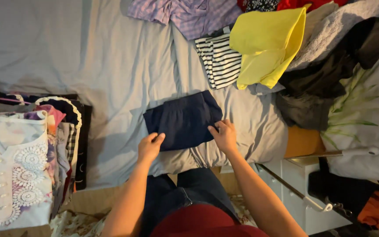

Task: The person folds several pieces of clothing on a bed, including a dark blue top, a striped top, a yellow top, a black top, and a grey top. They fold each item neatly and stack them on the bed.

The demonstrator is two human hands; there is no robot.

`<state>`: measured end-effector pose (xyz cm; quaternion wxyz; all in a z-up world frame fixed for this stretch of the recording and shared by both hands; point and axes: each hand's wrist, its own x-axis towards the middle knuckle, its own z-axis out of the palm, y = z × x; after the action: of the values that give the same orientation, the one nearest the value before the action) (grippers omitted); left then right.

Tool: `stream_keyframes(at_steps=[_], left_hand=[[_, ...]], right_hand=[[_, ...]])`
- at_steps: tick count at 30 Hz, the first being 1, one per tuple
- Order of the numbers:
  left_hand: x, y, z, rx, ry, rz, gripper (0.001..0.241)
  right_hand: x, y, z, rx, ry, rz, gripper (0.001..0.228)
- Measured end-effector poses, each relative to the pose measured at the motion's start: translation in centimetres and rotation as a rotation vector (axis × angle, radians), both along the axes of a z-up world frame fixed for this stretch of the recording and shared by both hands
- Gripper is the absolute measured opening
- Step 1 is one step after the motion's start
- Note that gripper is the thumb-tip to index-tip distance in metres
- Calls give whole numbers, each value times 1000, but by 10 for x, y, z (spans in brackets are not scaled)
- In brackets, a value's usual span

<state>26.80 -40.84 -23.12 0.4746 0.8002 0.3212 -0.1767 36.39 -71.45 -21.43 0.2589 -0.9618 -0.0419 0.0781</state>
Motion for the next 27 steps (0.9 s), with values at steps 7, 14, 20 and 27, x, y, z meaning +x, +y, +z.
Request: stream_keyframes(at_steps=[7, 14, 20, 27], left_hand=[[-54, 8, -19, -103, -128, 76, 54], [-28, 4, 3, -108, -98, 6, 56], [-59, 16, -30, -212, -157, 114, 52], [-66, 5, -39, 17, 47, 77, 47]], right_hand=[[8, 10, 21, 155, 171, -56, 32], [11, 17, 11, -31, 216, 87, 38], [11, 22, 19, -55, 138, 100, 34], [-2, 21, 8, -3, -44, -30, 54]])
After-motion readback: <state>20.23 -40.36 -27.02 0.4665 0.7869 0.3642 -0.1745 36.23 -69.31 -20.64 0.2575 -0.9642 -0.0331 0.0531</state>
